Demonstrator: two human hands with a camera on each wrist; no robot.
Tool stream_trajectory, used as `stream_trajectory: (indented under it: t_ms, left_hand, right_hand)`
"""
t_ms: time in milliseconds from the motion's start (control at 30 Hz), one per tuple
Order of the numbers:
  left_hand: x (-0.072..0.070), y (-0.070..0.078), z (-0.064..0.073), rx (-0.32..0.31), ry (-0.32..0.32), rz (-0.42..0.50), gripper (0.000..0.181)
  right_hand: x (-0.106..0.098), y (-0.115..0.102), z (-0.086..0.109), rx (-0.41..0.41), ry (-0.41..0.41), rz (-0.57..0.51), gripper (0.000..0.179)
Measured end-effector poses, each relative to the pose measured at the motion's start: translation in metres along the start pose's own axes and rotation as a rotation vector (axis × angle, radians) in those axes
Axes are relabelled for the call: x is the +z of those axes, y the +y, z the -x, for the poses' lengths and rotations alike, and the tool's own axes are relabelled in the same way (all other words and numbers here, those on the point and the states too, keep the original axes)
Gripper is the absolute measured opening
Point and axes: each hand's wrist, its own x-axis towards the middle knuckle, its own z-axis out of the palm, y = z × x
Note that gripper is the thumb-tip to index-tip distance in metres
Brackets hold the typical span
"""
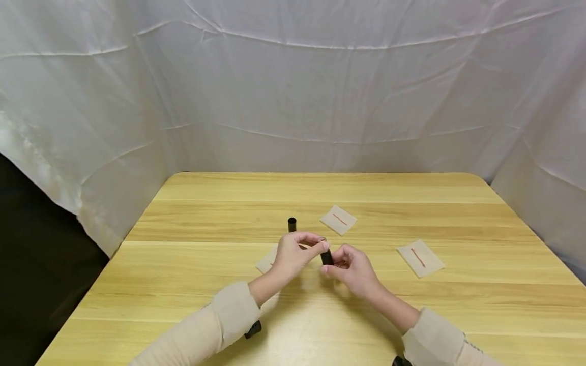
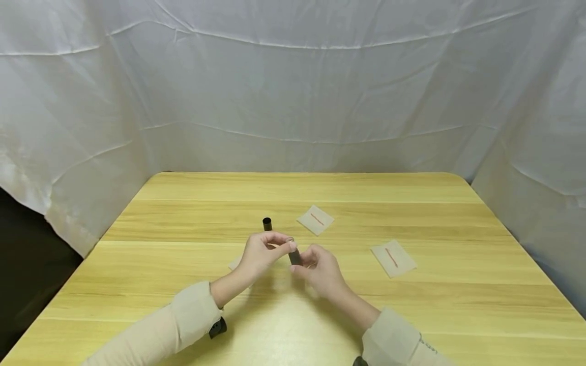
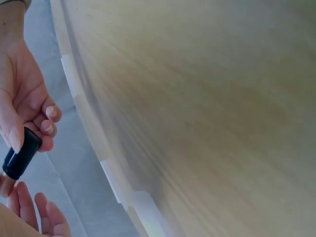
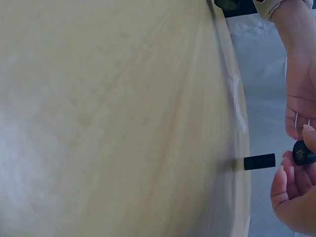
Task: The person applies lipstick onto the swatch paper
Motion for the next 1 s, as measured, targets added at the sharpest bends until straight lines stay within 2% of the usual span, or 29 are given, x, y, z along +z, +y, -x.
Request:
stream_trajectory:
  t_ms: [167, 267, 333, 533, 633, 767, 1000]
  left_hand:
    - [-0.002, 0.000, 0.000, 0.016, -0.017, -0.016, 0.022]
    - [-0.007, -0.002, -0.001, 0.032, -0.019, -0.025, 0.028]
    - [-0.012, -0.005, -0.003, 0.072, 0.009, -0.039, 0.030]
    - [-0.030, -0.014, -0.010, 0.251, 0.126, -0.156, 0.031]
    - [-0.037, -0.016, -0.012, 0.282, 0.159, -0.178, 0.034]
    - [-0.043, -0.021, -0.016, 0.272, 0.184, -0.193, 0.038]
    - [-0.044, -0.033, -0.023, 0.225, 0.162, -0.226, 0.052]
  right_hand:
    - [-0.002, 0.000, 0.001, -0.013, -0.009, -0.009, 0.021]
    - [-0.005, -0.001, 0.001, 0.006, 0.008, 0.009, 0.021]
    - [-0.008, -0.003, 0.002, 0.021, 0.016, 0.020, 0.022]
    - [-0.016, -0.003, 0.003, 0.046, 0.043, 0.021, 0.023]
    - [-0.019, -0.002, 0.003, 0.050, 0.056, 0.008, 0.023]
    - [-0.019, 0.000, 0.002, 0.044, 0.050, -0.001, 0.024]
    - [-0.019, 0.002, 0.003, 0.046, 0.046, -0.017, 0.024]
